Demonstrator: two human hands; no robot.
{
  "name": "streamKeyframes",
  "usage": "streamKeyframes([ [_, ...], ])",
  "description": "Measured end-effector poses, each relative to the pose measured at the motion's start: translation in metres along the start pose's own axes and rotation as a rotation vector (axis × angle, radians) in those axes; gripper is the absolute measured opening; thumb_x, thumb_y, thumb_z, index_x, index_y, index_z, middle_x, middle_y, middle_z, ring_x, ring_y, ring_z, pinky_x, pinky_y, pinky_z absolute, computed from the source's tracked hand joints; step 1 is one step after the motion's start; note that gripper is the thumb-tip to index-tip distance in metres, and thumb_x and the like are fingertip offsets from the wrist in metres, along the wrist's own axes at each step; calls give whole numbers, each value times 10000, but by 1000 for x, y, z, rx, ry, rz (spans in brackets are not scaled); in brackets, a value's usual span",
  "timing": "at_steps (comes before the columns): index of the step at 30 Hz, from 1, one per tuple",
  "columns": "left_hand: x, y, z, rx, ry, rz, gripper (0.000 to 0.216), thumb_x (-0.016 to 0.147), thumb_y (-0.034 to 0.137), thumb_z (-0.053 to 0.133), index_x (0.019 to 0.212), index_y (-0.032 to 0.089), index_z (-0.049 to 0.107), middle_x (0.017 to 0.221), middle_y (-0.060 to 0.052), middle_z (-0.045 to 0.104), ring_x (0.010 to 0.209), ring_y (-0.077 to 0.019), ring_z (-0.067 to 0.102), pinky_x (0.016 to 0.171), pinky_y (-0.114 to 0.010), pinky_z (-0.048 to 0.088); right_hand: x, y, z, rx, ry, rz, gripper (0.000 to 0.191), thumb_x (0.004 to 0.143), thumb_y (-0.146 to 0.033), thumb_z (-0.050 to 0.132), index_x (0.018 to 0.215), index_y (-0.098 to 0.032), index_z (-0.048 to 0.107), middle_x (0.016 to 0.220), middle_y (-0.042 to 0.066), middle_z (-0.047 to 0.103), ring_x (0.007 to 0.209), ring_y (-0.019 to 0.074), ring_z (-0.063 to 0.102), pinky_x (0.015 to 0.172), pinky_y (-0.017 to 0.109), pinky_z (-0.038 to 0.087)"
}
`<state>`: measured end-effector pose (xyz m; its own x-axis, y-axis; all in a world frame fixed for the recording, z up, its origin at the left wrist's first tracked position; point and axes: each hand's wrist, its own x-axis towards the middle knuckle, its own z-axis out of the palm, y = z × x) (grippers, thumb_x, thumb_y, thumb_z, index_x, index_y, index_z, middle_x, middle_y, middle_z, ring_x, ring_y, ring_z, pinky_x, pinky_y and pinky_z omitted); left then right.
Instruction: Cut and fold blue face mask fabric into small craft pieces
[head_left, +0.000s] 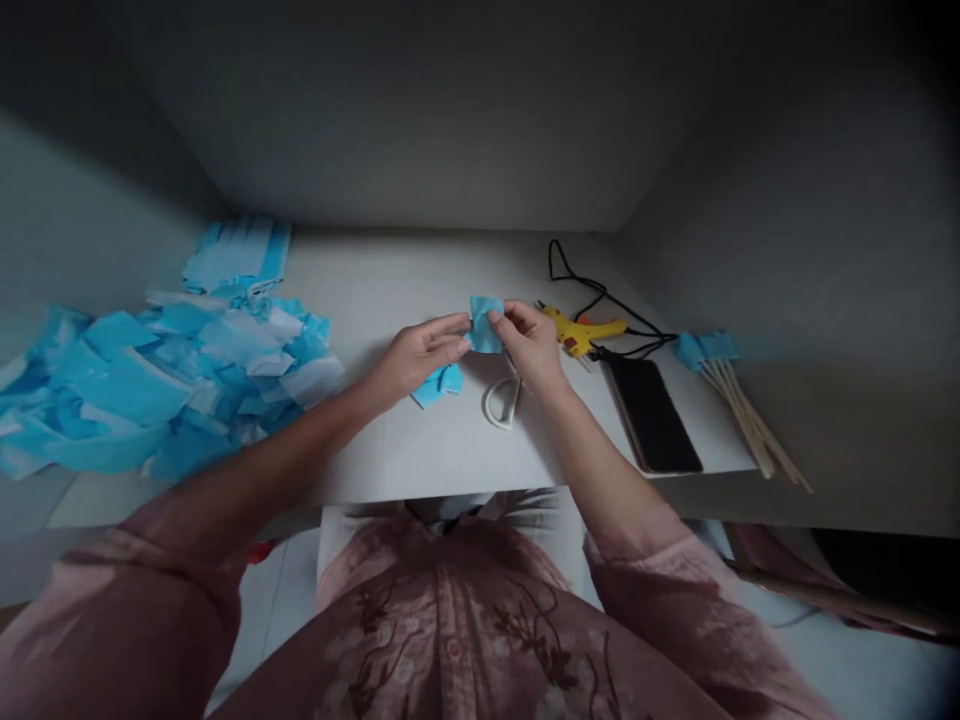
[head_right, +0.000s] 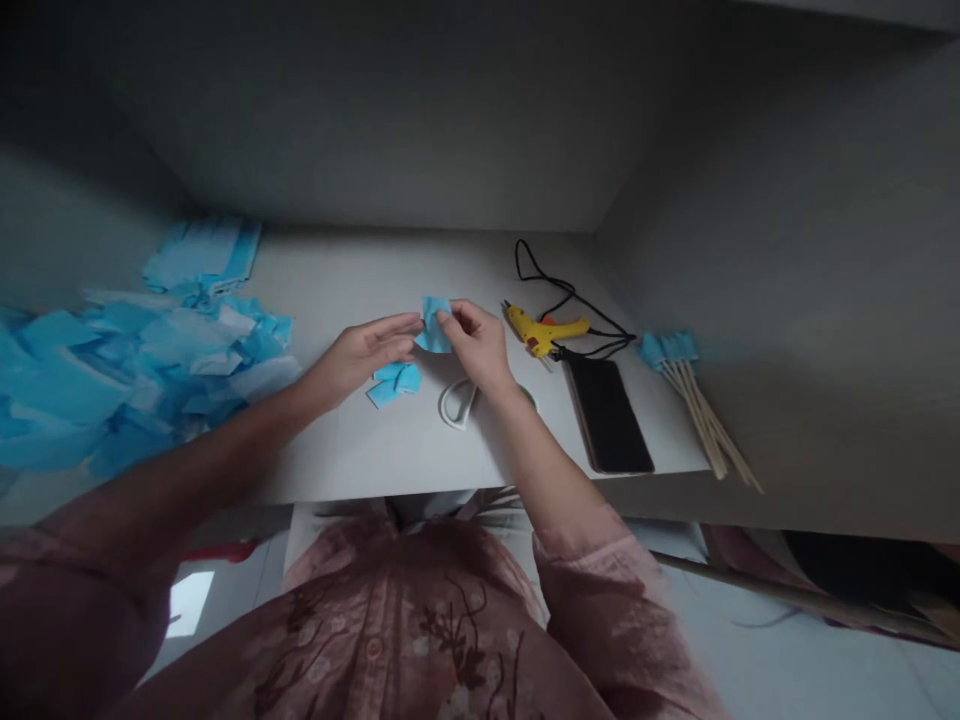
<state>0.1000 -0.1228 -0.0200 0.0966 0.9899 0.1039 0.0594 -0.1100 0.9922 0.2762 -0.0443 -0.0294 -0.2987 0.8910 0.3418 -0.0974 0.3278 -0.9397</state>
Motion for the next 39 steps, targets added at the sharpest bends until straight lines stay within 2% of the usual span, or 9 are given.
streamKeyframes([
  [3, 6, -6, 7, -156, -25, -22, 521, 844, 357, 730, 1312, 164, 607, 1254, -132, 694, 1147, -252, 667, 921, -382, 564, -4, -4, 1, -17, -173, 23, 458, 843, -675, 656, 924, -247, 796, 754, -3, 691, 657, 132, 569, 658, 281, 468],
  [5, 8, -11, 7, -220, 54, -63, 417, 832, 307, 723, 1206, 150, 628, 1109, -100, 726, 995, -208, 702, 852, -347, 577, -5, -5, 1, 34, -224, 75, 548, 858, -730, 591, 1026, -249, 792, 796, 15, 717, 659, 140, 601, 636, 285, 487],
  [9, 7, -16, -2, -207, 181, -120, 281, 828, 276, 683, 1069, 139, 640, 879, -48, 714, 697, -138, 661, 631, -264, 544, -3, -6, -2, 102, -68, 100, 541, 860, -714, 607, 1088, -250, 767, 769, 6, 689, 617, 119, 587, 524, 243, 438],
  [12, 2, -13, -7, -96, 206, -94, 419, 820, 266, 681, 1221, 164, 620, 834, -14, 686, 625, -115, 609, 527, -219, 484, -3, -8, -2, 57, -58, 85, 495, 866, -686, 621, 1054, -253, 772, 783, 5, 666, 659, 122, 575, 521, 233, 435],
  [16, -2, -8, -5, 90, 204, -77, 612, 814, 215, 653, 1413, 180, 533, 743, 20, 648, 527, -92, 528, 466, -198, 427, -6, -8, 3, -48, -255, 68, 449, 873, -592, 669, 1175, -265, 725, 905, 15, 672, 754, 142, 593, 615, 261, 491],
  [21, -3, -5, -3, 238, 226, 28, 650, 780, 131, 660, 1419, 196, 558, 862, -10, 694, 641, -104, 585, 570, -202, 463, -8, 3, 6, -31, -346, 111, 514, 843, -435, 731, 1306, -251, 605, 735, -41, 549, 621, 127, 523, 583, 274, 481],
  [26, -2, -5, -5, -23, 276, -81, 632, 833, 256, 703, 1436, 163, 537, 826, -16, 670, 571, -102, 564, 490, -211, 446, -6, 8, 7, -9, -264, 106, 569, 838, -441, 740, 1353, -277, 562, 750, -34, 589, 609, 136, 544, 584, 288, 508],
  [31, -1, -10, -6, -194, 143, -177, 739, 798, 241, 753, 1474, 128, 476, 813, -46, 713, 571, -136, 637, 495, -236, 470, -6, 4, 6, 28, -242, 101, 531, 838, -433, 741, 1321, -274, 589, 732, -35, 617, 593, 136, 562, 581, 289, 522],
  [39, 0, -9, -11, -205, 112, -159, 609, 831, 204, 699, 1408, 114, 524, 746, -23, 715, 514, -96, 592, 460, -208, 412, -2, -5, -9, 73, -305, 51, 316, 896, -338, 632, 1203, -265, 633, 1051, 29, 750, 871, 159, 694, 672, 268, 552],
])
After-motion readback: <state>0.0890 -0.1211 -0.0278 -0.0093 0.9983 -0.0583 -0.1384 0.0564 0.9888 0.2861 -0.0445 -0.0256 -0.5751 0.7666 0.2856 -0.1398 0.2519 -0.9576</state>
